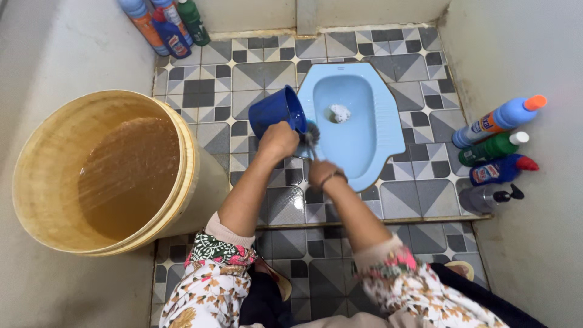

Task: The person cleans a squat toilet using a blue mug to pour water and a brush to scrub the interior and edges.

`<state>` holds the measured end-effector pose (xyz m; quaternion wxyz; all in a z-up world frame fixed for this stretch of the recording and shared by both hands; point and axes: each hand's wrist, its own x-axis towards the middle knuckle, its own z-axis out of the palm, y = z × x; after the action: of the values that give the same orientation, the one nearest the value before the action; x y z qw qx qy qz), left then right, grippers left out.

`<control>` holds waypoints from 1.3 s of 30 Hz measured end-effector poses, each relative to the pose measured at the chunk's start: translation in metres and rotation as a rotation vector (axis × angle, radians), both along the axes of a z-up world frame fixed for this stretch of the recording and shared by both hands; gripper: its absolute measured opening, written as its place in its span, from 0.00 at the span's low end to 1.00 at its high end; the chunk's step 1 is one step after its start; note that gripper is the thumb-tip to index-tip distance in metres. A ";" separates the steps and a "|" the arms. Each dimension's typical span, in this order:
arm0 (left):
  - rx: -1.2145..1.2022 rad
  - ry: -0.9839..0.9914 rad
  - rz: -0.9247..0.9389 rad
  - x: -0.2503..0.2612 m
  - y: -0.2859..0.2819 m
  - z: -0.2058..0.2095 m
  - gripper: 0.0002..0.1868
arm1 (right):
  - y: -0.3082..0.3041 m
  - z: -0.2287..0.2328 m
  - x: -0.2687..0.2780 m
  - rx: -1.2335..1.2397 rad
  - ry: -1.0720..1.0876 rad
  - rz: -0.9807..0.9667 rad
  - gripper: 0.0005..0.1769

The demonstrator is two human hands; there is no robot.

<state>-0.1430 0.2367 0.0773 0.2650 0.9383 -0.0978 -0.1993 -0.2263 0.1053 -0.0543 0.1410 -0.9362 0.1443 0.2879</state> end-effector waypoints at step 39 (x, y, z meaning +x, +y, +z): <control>0.048 -0.007 -0.096 0.008 0.000 -0.036 0.23 | -0.008 0.059 -0.039 0.090 -0.127 -0.318 0.30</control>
<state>-0.1346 0.2368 0.0413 0.2322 0.9393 -0.1390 -0.2107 -0.2655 0.0975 0.0052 0.2354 -0.9106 0.2684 0.2083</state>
